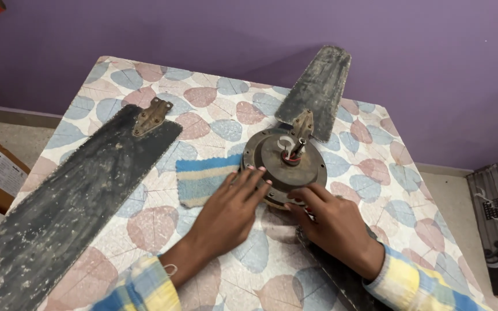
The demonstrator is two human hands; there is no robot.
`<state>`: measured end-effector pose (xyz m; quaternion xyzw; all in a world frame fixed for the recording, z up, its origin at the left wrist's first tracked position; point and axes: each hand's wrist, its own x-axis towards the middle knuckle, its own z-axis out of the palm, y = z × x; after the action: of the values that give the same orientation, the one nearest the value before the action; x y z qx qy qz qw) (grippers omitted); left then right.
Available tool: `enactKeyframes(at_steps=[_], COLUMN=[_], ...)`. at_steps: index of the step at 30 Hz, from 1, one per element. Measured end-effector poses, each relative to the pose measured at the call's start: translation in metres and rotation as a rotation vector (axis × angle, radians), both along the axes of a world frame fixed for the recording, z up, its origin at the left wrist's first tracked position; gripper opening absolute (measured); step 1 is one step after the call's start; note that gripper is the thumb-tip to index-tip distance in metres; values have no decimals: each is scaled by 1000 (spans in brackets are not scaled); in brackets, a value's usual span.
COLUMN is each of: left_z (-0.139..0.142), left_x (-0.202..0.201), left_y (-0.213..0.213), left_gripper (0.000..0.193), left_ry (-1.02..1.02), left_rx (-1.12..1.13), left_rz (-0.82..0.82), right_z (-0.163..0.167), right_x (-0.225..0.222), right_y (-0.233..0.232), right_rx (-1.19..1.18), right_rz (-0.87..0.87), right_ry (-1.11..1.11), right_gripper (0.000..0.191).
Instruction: The person uses a screwdriver to attach fan blades to the central hub of an electric fan. They align each blade, insert screws, and tighten them one by one, repeating the process for multiple blades.
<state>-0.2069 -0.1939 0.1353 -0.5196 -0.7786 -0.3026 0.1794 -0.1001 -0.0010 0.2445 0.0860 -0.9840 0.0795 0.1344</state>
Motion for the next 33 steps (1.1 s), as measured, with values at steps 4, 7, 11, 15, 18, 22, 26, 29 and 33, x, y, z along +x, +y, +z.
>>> enactKeyframes(at_steps=[4,7,11,15,18,22,26,29,33], left_z=[-7,-14,-25,-22,-13,-2,0,-3,-11], left_x=[-44,-70,-80,-83,-83,-86,-92,-96,-98], left_y=[-27,-38,-41,-51,-64,-70,-73,-79,-84], left_gripper=[57,55,54,40,34,31,37,43,49], left_ry=[-120,-87,-136,-264,-433,-497,-439,-248,-252], left_rx=[-5,-89,-221,-182,-171,28,174,292,262], left_rz=[103,208,278,240,235,307,392,467,532], right_z=[-5,-12,-24,-35,-41,-49,-56,-58,-59], right_x=[-32,-58,-83,-102,-109,-120,-122,-118,-115], right_y=[-9,-18,-35,-52,-61,-65,-65,-66,-65], right_rx=[18,43,35,54,55,105,60,64,104], right_rz=[74,79,148,185,209,191,219,223,186], right_ry=[12,-52,-41,-11,20,-10,24,46,39], right_gripper=[15,19,19,23,22,21,19,17,17])
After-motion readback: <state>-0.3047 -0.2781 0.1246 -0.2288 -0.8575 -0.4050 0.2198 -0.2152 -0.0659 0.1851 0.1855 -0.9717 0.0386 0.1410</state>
